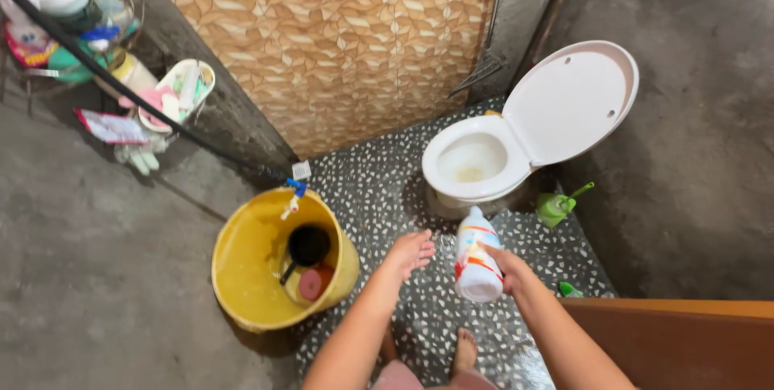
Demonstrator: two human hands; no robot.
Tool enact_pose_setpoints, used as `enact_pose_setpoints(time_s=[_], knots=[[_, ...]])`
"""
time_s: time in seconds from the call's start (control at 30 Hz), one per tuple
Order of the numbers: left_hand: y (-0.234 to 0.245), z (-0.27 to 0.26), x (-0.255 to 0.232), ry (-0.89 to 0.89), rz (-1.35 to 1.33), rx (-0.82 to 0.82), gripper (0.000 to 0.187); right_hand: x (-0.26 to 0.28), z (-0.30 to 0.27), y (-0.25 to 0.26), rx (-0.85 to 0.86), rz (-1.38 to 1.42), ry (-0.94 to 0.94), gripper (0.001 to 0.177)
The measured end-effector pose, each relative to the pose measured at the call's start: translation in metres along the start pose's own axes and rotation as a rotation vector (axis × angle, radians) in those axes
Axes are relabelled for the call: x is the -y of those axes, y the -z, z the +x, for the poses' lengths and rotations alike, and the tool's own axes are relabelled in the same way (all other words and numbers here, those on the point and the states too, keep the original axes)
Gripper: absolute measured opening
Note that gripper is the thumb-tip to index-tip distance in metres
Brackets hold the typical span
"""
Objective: The person cuts open a detergent packet with scissors, sprinkles the powder onto the bathroom floor, and pours liquid cleaner from a bottle onto the floor.
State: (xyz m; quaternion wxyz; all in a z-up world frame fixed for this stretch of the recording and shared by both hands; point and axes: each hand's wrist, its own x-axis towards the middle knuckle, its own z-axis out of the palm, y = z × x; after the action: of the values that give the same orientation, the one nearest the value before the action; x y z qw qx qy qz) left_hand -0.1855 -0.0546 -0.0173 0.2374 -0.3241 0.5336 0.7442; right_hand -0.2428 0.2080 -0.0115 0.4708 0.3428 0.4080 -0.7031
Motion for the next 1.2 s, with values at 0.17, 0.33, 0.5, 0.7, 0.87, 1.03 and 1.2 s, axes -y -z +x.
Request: enact_pose_setpoints(time_s=[0.17,0.33,0.5,0.7,0.87,1.03,1.2], knots=[[0.040,-0.004,-0.023,0.015,0.061,0.028,0.052,-0.012,-0.010,-0.014,-0.087,0.233,0.003,0.055],[0.081,-0.002,-0.040,0.014,0.084,0.025,0.052,-0.013,0.005,-0.023,-0.176,0.213,0.129,0.050],[0.090,0.001,-0.041,0.037,0.034,0.058,0.051,-0.057,0.049,-0.066,-0.133,0.048,0.069,0.047],[0.100,-0.004,-0.045,0.073,0.047,0.071,0.049,-0.092,0.036,-0.070,-0.142,0.176,-0.047,0.048],[0.111,0.000,-0.049,0.063,0.036,0.083,0.049,-0.062,0.020,-0.065,-0.217,0.153,0.006,0.050],[0.124,0.010,-0.046,0.048,0.036,0.096,0.049,-0.043,0.042,-0.106,-0.140,0.039,0.121,0.047],[0.147,0.007,-0.040,-0.252,0.263,0.161,0.057,-0.049,0.060,-0.184,0.072,0.206,0.102,0.052]])
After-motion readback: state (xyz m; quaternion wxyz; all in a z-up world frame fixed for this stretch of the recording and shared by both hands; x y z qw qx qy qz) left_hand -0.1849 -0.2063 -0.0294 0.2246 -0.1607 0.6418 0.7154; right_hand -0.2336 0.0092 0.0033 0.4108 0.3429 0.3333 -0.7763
